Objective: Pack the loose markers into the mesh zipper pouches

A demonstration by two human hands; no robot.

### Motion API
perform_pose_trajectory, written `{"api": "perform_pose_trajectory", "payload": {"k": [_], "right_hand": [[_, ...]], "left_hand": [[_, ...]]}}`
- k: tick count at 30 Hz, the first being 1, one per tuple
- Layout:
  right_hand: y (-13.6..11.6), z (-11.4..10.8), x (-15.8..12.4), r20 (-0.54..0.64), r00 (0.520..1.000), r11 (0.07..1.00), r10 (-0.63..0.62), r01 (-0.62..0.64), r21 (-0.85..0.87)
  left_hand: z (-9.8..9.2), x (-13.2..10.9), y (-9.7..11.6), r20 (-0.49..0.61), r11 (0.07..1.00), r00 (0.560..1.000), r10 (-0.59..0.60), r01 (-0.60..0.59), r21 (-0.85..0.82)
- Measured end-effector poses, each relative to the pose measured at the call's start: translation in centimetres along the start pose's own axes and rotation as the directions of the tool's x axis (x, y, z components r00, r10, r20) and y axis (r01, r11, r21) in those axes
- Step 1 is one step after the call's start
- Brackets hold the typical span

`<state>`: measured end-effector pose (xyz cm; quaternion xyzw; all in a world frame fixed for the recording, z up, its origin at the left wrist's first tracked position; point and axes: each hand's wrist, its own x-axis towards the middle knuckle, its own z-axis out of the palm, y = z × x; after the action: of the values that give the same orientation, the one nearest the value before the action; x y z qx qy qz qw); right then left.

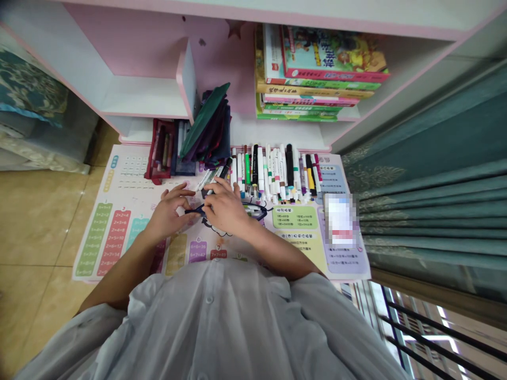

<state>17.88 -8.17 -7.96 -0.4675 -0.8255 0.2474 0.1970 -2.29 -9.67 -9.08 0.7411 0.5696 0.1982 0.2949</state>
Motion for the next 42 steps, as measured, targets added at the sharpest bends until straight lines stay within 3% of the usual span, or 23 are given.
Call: {"api": "perform_pose_trajectory", "payload": {"k": [42], "right_hand": [[0.52, -0.81, -0.45, 0.024, 0.997, 0.997, 0.071, -0.072, 0.024]], "left_hand": [[0.35, -0.02, -0.66, -0.018, 1.000, 1.000, 0.025, -0.025, -0.015]]}}
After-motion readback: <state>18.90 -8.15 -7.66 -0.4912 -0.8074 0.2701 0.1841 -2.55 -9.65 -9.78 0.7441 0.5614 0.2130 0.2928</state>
